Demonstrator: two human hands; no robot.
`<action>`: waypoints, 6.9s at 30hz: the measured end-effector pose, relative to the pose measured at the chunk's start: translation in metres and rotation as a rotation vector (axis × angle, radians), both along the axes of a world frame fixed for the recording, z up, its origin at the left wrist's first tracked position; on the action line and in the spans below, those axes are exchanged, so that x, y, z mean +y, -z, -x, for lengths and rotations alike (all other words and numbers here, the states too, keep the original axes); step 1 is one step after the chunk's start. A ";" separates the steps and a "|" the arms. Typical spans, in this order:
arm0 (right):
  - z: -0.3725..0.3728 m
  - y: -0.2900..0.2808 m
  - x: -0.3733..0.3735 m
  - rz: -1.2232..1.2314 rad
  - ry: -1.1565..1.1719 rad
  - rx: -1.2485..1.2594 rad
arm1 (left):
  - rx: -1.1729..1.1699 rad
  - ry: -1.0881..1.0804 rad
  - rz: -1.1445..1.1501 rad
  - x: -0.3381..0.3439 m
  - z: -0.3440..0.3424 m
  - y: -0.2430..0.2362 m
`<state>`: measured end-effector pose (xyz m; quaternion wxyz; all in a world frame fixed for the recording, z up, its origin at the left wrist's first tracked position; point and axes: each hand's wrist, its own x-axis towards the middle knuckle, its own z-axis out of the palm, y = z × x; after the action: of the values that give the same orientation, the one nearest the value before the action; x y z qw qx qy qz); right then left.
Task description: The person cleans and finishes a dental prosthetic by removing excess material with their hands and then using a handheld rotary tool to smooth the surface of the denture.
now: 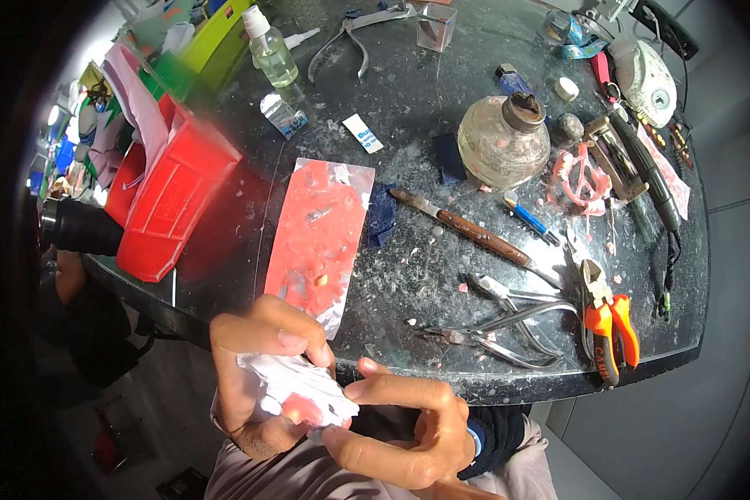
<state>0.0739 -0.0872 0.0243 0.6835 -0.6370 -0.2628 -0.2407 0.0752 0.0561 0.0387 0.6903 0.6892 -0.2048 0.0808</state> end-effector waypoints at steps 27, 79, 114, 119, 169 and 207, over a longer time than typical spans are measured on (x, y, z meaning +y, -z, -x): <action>0.001 -0.006 0.000 -0.087 -0.026 0.053 | 0.051 0.194 0.135 0.009 0.000 0.004; -0.009 0.012 -0.009 0.100 -0.200 -0.269 | -0.100 0.102 -0.138 0.018 -0.006 -0.010; -0.005 0.009 -0.006 -0.163 -0.253 0.030 | -0.032 -0.076 -0.077 0.002 0.005 -0.013; -0.008 0.011 -0.006 -0.139 -0.241 0.007 | -0.051 -0.067 -0.167 0.007 0.003 -0.017; -0.041 0.002 0.036 0.896 0.151 0.158 | -0.055 -0.449 -0.164 0.025 0.032 0.020; -0.038 -0.018 -0.011 0.301 -0.308 0.252 | 0.468 -0.335 0.465 0.007 0.038 0.010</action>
<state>0.1114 -0.0977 0.0426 0.6372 -0.7089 -0.3023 -0.0102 0.0373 0.0634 0.0288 0.8339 0.5376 0.0983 0.0772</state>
